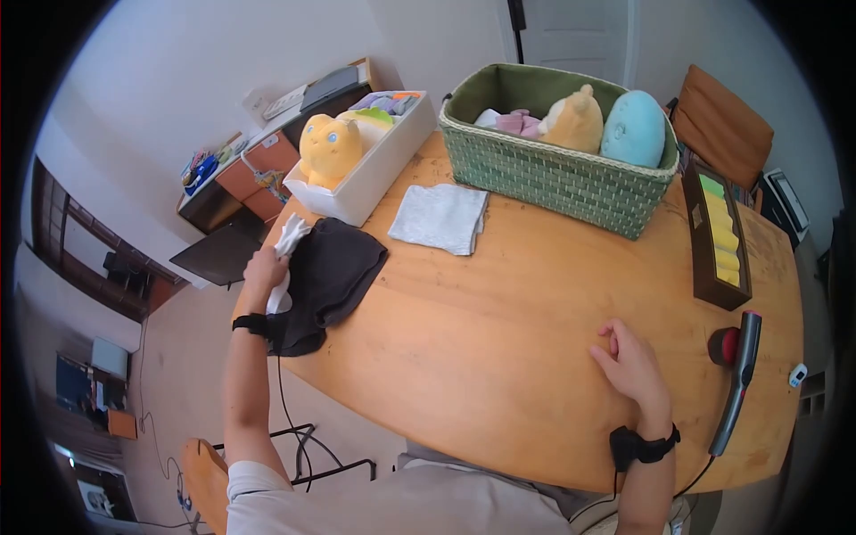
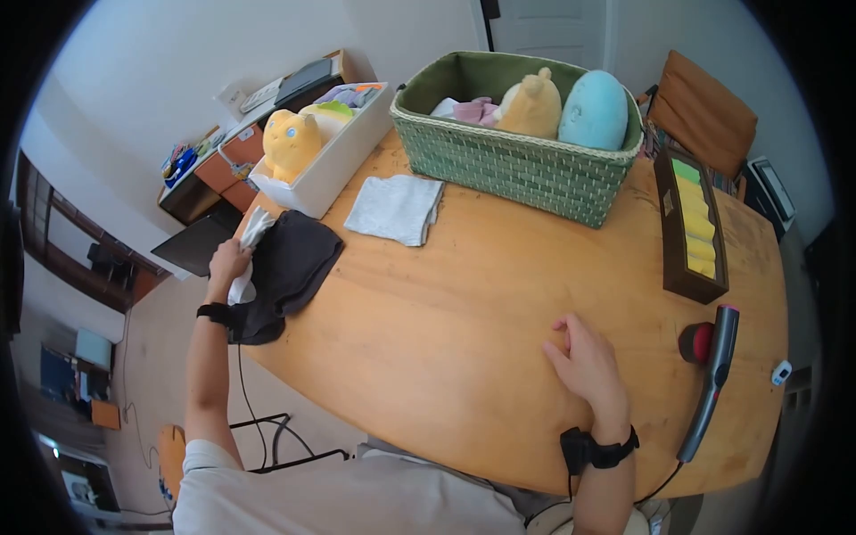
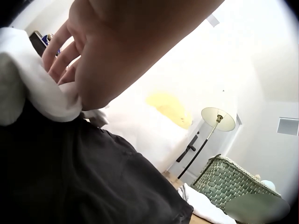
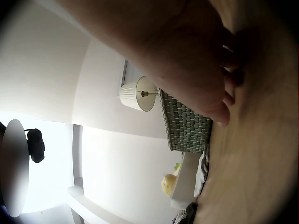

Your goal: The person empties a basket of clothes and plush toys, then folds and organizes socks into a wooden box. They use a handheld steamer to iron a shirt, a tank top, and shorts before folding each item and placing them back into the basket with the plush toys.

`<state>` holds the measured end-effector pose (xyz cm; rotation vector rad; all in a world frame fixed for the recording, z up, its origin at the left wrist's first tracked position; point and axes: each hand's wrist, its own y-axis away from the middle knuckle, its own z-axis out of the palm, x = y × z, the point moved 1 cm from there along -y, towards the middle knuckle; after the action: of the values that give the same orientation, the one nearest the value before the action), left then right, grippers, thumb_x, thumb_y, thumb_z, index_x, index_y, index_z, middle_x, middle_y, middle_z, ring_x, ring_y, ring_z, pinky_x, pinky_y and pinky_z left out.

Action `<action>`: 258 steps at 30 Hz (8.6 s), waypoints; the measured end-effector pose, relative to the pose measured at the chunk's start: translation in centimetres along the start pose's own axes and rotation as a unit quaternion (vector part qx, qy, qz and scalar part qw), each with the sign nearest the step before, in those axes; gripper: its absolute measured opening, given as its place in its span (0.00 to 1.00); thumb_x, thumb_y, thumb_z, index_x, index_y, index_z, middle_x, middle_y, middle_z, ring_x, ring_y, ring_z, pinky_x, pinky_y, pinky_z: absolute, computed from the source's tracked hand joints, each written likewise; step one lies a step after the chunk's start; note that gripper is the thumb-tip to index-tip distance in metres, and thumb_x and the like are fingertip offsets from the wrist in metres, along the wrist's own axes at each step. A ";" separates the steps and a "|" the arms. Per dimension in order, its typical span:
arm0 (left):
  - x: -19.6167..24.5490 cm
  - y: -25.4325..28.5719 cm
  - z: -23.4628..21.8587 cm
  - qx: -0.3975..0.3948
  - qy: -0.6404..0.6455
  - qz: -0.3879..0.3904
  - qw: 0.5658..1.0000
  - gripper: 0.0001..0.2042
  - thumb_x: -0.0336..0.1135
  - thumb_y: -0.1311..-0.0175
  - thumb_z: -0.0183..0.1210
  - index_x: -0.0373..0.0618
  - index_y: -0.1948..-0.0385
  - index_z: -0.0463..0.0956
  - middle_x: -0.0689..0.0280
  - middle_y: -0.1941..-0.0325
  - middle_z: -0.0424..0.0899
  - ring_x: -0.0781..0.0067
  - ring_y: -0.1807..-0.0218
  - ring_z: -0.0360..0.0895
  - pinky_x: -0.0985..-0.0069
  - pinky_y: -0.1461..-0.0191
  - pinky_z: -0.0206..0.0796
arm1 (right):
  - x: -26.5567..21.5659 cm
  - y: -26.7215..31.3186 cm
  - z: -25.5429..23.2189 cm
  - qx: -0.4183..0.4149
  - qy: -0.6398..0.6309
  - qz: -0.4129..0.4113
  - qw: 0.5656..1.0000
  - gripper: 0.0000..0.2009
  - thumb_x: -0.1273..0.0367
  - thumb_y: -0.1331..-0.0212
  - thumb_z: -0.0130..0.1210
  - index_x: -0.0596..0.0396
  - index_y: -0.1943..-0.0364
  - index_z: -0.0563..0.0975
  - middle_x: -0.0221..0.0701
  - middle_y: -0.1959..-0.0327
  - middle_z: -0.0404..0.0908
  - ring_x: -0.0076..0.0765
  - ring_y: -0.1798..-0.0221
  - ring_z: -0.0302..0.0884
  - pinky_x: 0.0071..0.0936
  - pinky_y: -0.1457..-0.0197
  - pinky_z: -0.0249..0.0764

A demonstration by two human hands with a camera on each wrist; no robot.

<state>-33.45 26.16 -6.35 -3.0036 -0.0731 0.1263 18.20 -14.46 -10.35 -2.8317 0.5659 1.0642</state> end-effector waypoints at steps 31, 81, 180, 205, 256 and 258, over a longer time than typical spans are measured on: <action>11.4 9.3 0.4 -0.022 -0.134 0.292 0.947 0.24 0.33 0.47 0.64 0.39 0.48 0.67 0.49 0.62 0.84 0.41 0.58 0.83 0.49 0.52 0.76 | 0.9 0.3 0.7 0.031 0.027 -0.066 0.997 0.15 0.63 0.39 0.63 0.55 0.56 0.73 0.40 0.54 0.82 0.52 0.50 0.80 0.43 0.49 0.76; 25.5 28.6 -8.9 -0.094 0.201 0.723 0.654 0.11 0.30 0.46 0.65 0.49 0.61 0.79 0.64 0.54 0.79 0.60 0.51 0.75 0.65 0.47 0.65 | 0.8 0.5 -2.2 0.221 0.018 -0.102 0.970 0.17 0.71 0.41 0.63 0.51 0.47 0.77 0.46 0.55 0.81 0.53 0.50 0.81 0.46 0.51 0.77; 29.7 23.7 -5.1 -0.241 0.467 0.612 0.591 0.13 0.28 0.30 0.56 0.45 0.45 0.77 0.58 0.37 0.77 0.54 0.30 0.69 0.62 0.27 0.61 | 17.1 17.5 -11.7 0.304 -0.010 0.258 0.917 0.26 0.49 0.25 0.46 0.65 0.53 0.74 0.39 0.69 0.76 0.39 0.62 0.77 0.35 0.55 0.72; 32.9 19.8 -0.1 -0.179 0.361 0.467 0.787 0.16 0.40 0.34 0.66 0.38 0.54 0.77 0.54 0.68 0.86 0.59 0.67 0.82 0.65 0.60 0.73 | -4.4 6.5 -2.1 -0.005 -0.547 0.081 0.833 0.19 0.54 0.21 0.42 0.56 0.46 0.68 0.29 0.71 0.75 0.23 0.80 0.73 0.21 0.76 0.71; 33.4 14.9 2.2 -0.481 0.537 0.369 0.587 0.11 0.40 0.27 0.60 0.52 0.48 0.73 0.86 0.77 0.68 0.95 0.78 0.54 0.86 0.76 0.42 | -1.9 3.6 1.9 -0.086 -0.553 0.143 0.817 0.16 0.60 0.29 0.56 0.53 0.48 0.68 0.27 0.72 0.75 0.23 0.81 0.75 0.22 0.78 0.72; 33.2 14.8 2.2 -0.471 0.537 0.356 0.603 0.12 0.39 0.27 0.60 0.52 0.48 0.73 0.87 0.79 0.64 0.94 0.79 0.53 0.86 0.76 0.39 | -1.7 3.2 1.8 -0.091 -0.557 0.124 0.816 0.17 0.59 0.29 0.56 0.53 0.48 0.68 0.27 0.72 0.75 0.23 0.81 0.74 0.22 0.78 0.72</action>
<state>0.07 13.61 -13.16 -2.9644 1.5925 -2.2216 14.73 -16.55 -10.38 -1.6903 0.6743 2.5565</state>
